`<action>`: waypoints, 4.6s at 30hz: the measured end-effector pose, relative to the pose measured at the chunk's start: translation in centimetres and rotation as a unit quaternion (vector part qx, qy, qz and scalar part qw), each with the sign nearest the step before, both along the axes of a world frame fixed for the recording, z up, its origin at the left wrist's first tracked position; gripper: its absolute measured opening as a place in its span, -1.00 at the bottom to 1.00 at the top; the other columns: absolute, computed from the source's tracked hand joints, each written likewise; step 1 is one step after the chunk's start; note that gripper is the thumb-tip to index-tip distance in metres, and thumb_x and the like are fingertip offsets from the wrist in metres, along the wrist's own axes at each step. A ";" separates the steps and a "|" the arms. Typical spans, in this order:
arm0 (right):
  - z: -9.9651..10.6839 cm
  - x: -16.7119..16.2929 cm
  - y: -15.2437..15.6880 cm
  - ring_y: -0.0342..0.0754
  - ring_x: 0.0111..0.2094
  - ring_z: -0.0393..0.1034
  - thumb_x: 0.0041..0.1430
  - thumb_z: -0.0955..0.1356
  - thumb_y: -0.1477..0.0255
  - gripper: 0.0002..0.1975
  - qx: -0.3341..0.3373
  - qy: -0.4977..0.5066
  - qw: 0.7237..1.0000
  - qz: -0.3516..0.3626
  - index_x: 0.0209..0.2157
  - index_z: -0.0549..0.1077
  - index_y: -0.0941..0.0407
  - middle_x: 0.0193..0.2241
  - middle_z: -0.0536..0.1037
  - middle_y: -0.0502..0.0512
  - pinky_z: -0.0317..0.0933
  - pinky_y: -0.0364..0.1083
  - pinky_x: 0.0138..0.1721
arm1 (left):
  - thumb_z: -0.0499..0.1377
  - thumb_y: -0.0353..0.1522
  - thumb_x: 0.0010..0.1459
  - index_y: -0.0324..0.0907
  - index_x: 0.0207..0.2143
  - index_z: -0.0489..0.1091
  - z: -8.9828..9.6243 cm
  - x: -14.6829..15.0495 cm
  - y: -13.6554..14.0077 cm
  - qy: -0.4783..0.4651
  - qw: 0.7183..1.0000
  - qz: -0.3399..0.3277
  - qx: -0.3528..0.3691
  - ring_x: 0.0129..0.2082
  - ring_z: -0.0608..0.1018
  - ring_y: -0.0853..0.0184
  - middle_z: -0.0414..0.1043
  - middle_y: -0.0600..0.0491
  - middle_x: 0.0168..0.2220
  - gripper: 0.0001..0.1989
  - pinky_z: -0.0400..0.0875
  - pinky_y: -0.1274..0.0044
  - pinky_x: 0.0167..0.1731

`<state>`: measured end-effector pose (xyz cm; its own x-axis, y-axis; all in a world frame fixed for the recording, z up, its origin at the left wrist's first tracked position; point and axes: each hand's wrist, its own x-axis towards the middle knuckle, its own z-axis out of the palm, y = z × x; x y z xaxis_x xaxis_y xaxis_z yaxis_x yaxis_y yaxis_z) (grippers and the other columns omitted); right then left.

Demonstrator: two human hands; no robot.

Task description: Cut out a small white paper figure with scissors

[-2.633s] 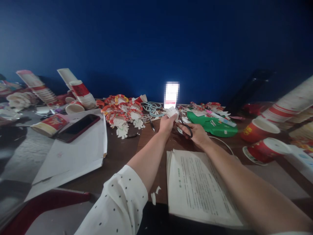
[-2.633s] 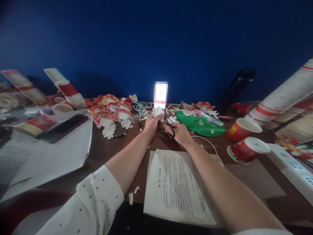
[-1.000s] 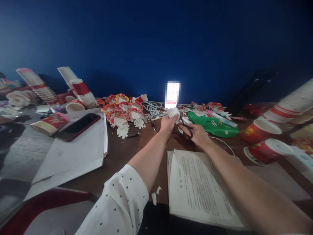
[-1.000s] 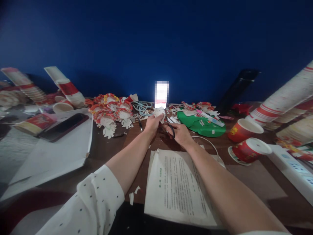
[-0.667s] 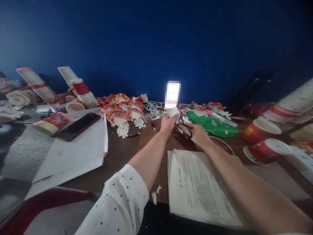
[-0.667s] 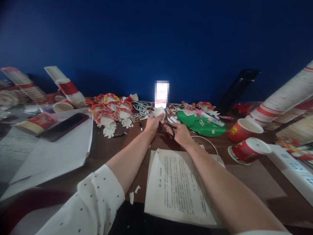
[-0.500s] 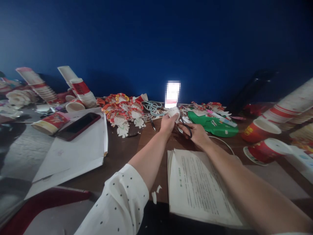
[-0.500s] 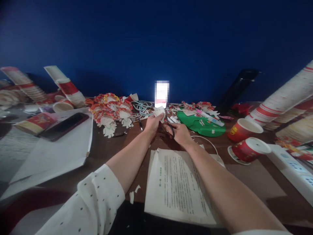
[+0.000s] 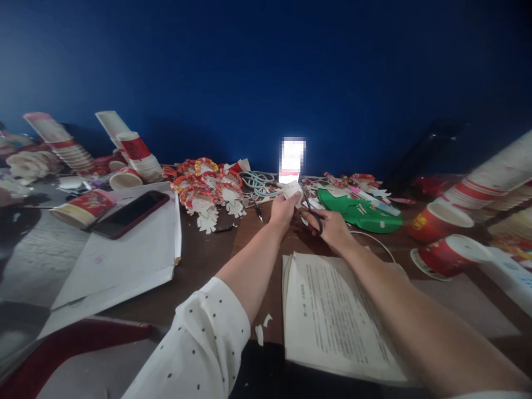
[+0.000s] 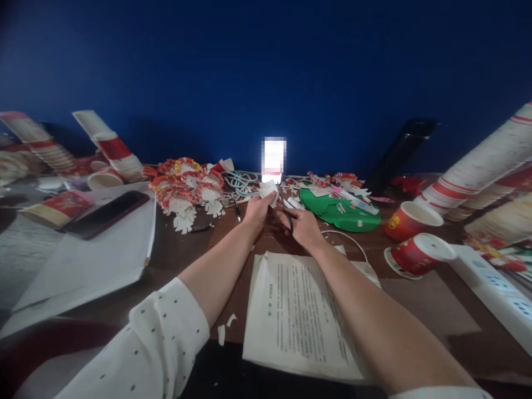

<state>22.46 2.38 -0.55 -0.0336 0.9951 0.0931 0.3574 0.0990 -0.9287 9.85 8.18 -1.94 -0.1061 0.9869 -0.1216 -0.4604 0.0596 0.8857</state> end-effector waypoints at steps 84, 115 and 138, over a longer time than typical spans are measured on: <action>0.8 1.9 0.4 -0.12 -0.59 0.29 -0.11 0.53 -0.09 -0.48 -0.059 -0.009 0.995 0.076 -0.46 0.57 0.13 -0.62 0.46 0.01 0.18 -0.09 -0.50 | 0.28 -0.59 0.11 -0.27 -0.38 0.41 1.4 -2.9 0.3 -0.070 0.985 -0.154 -0.023 -0.44 0.64 0.39 0.59 -0.02 -0.45 -0.87 0.57 0.51 -0.21; 0.2 2.0 0.6 -0.13 -0.58 0.31 -0.03 0.53 -0.05 -0.51 -0.038 0.010 0.996 0.082 -0.49 0.55 0.14 -0.61 0.46 0.02 0.15 -0.10 -0.51 | 0.24 -0.61 0.13 -0.29 -0.38 0.42 1.4 -2.8 0.3 -0.093 0.983 -0.154 -0.018 -0.45 0.63 0.35 0.56 -0.02 -0.49 -0.89 0.58 0.43 -0.17; 0.5 1.8 0.4 -0.13 -0.61 0.24 0.01 0.48 -0.11 -0.46 -0.021 -0.014 0.996 0.082 -0.58 0.45 0.10 -0.65 0.39 0.00 0.07 -0.07 -0.51 | 0.25 -0.59 0.17 -0.28 -0.44 0.39 1.8 -2.8 -0.1 -0.089 0.985 -0.148 -0.022 -0.46 0.61 0.38 0.54 0.02 -0.51 -0.84 0.55 0.44 -0.19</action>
<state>24.22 2.82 -0.03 -0.1980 0.9790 0.0493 0.3650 0.1203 -0.9232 7.09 8.10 -0.11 0.2117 0.9649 -0.1552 -0.5651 0.2504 0.7861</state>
